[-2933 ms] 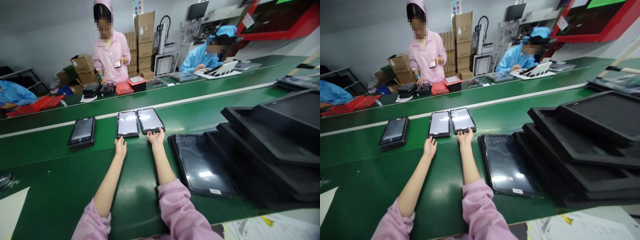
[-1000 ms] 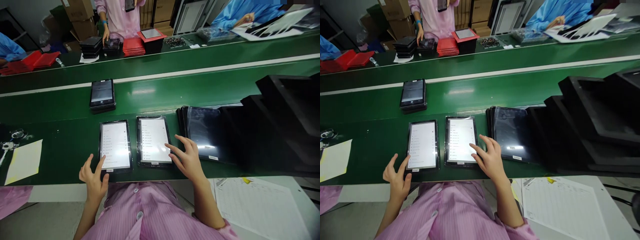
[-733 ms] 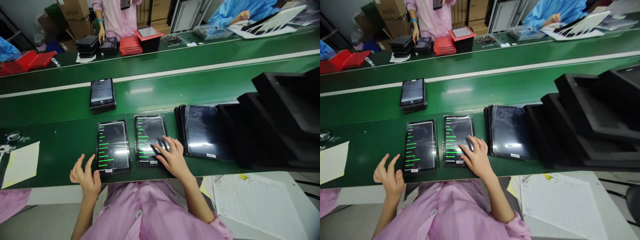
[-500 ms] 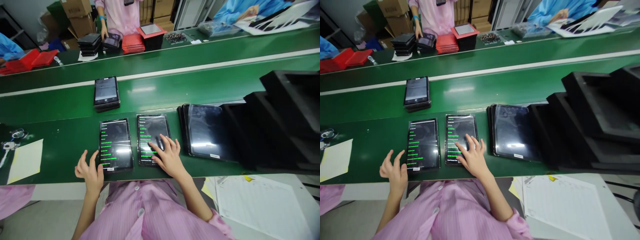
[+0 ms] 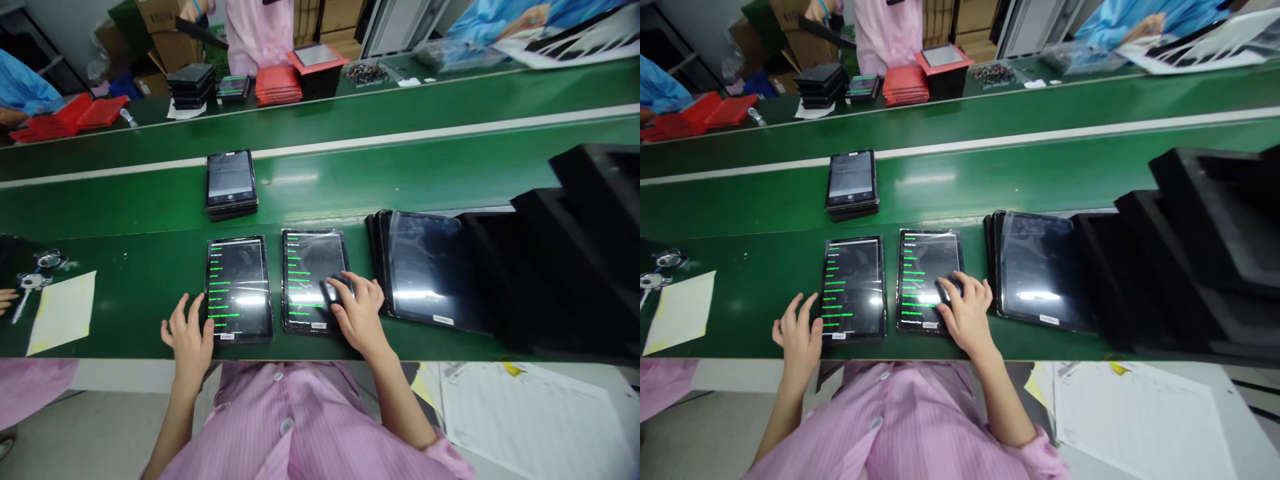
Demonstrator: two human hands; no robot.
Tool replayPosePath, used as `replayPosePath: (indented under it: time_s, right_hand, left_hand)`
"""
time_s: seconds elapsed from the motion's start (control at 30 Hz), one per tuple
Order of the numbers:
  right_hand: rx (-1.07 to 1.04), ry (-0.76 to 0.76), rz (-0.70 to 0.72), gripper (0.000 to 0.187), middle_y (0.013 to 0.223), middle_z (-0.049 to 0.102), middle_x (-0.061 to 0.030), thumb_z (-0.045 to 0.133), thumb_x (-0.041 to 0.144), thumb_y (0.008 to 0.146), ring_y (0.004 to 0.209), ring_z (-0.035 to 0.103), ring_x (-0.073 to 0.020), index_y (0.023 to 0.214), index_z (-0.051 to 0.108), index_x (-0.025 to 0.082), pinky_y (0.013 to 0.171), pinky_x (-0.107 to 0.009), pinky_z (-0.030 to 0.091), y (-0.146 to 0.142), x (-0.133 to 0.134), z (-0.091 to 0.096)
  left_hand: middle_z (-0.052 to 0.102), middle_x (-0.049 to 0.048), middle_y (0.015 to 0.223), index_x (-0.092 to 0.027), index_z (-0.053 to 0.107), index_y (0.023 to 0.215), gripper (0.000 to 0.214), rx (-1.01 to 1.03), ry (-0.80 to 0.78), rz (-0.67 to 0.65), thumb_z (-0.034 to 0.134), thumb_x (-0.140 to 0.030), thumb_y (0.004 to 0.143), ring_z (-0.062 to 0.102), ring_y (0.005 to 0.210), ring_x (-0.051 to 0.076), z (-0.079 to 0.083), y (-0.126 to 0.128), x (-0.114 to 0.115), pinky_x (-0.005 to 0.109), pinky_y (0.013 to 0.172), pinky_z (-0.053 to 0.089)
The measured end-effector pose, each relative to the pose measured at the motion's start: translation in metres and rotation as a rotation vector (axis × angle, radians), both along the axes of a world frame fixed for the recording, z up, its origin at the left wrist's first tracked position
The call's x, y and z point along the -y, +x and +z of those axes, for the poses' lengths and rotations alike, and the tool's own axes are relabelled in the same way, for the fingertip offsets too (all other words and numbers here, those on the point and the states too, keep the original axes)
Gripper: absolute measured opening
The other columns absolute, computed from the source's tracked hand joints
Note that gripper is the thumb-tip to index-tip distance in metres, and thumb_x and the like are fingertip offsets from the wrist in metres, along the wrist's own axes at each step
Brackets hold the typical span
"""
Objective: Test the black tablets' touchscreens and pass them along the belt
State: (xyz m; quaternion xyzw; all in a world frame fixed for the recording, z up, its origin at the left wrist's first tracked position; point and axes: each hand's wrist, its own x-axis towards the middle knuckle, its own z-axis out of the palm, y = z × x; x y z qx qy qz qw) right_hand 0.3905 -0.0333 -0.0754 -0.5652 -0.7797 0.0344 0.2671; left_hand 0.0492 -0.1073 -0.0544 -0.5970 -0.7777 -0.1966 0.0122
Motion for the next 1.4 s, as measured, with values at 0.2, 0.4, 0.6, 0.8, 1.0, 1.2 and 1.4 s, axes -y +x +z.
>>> replayPosePath:
  time_s: [0.2,0.4,0.6,0.8,1.0,1.2,1.4]
  right_hand:
    - [-0.014,-0.045,0.096,0.043,0.134,0.05,-0.0119,0.032,0.04,0.1,0.124,0.043,-0.0316,0.133,0.057,0.028,0.114,-0.059,0.024,-0.007,-0.007,0.006]
    - [0.083,-0.158,0.085,0.045,0.143,0.044,-0.014,0.034,0.041,0.1,0.129,0.038,-0.0351,0.136,0.059,0.029,0.111,-0.062,0.026,-0.017,-0.024,0.014]
    - [0.105,-0.164,0.027,0.04,0.15,0.037,-0.0128,0.04,0.046,0.099,0.134,0.033,-0.0382,0.128,0.064,0.032,0.11,-0.066,0.025,-0.02,-0.035,0.016]
    - [-0.281,-0.169,-0.216,0.061,0.14,0.048,-0.0207,0.027,0.052,0.1,0.13,0.043,-0.0355,0.15,0.036,0.019,0.106,-0.057,0.036,0.013,-0.059,-0.011]
    - [-0.351,-0.28,-0.099,0.071,0.139,0.052,-0.0202,0.029,0.063,0.097,0.124,0.05,-0.0327,0.15,0.033,0.015,0.107,-0.052,0.038,0.017,-0.08,-0.017]
    - [-0.224,-0.398,-0.101,0.063,0.132,0.053,-0.0181,0.024,0.058,0.1,0.123,0.05,-0.0345,0.149,0.043,0.023,0.103,-0.052,0.042,-0.007,-0.113,0.009]
    - [-0.148,-0.229,-0.137,0.052,0.148,0.035,-0.0124,0.029,0.055,0.1,0.133,0.032,-0.0411,0.124,0.07,0.032,0.101,-0.067,0.038,-0.02,-0.127,0.001]
  left_hand:
    - [0.047,0.0182,0.143,-0.019,0.042,0.147,0.056,0.129,-0.081,-0.141,0.033,-0.048,0.1,0.047,0.132,0.033,-0.007,-0.002,-0.011,0.052,0.105,0.041]
    - [0.05,0.0171,0.138,-0.019,0.035,0.152,0.059,0.128,-0.077,-0.168,0.032,-0.05,0.101,0.052,0.126,0.033,-0.006,0.0,-0.016,0.047,0.099,0.048]
    - [0.052,0.0166,0.127,-0.018,0.031,0.155,0.065,0.062,-0.133,-0.147,0.029,-0.055,0.101,0.059,0.11,0.031,0.0,-0.001,-0.023,0.042,0.085,0.053]
    - [0.053,0.0151,0.123,-0.022,0.041,0.151,0.063,0.026,-0.192,-0.14,0.026,-0.057,0.101,0.061,0.103,0.028,0.002,-0.004,-0.028,0.039,0.077,0.054]
    - [0.048,0.0226,0.142,-0.013,0.018,0.158,0.077,0.114,-0.071,-0.238,0.023,-0.063,0.099,0.053,0.127,0.034,0.02,-0.023,-0.054,0.049,0.098,0.049]
    - [0.026,0.0231,0.159,-0.016,0.026,0.155,0.078,-0.004,-0.118,-0.632,0.034,-0.066,0.096,0.034,0.144,0.037,0.041,0.001,-0.132,0.054,0.113,0.035]
    - [0.018,0.0239,0.162,-0.019,0.021,0.157,0.078,-0.248,-0.194,-0.909,0.042,-0.062,0.095,0.029,0.146,0.043,0.03,0.037,-0.166,0.075,0.111,0.003]
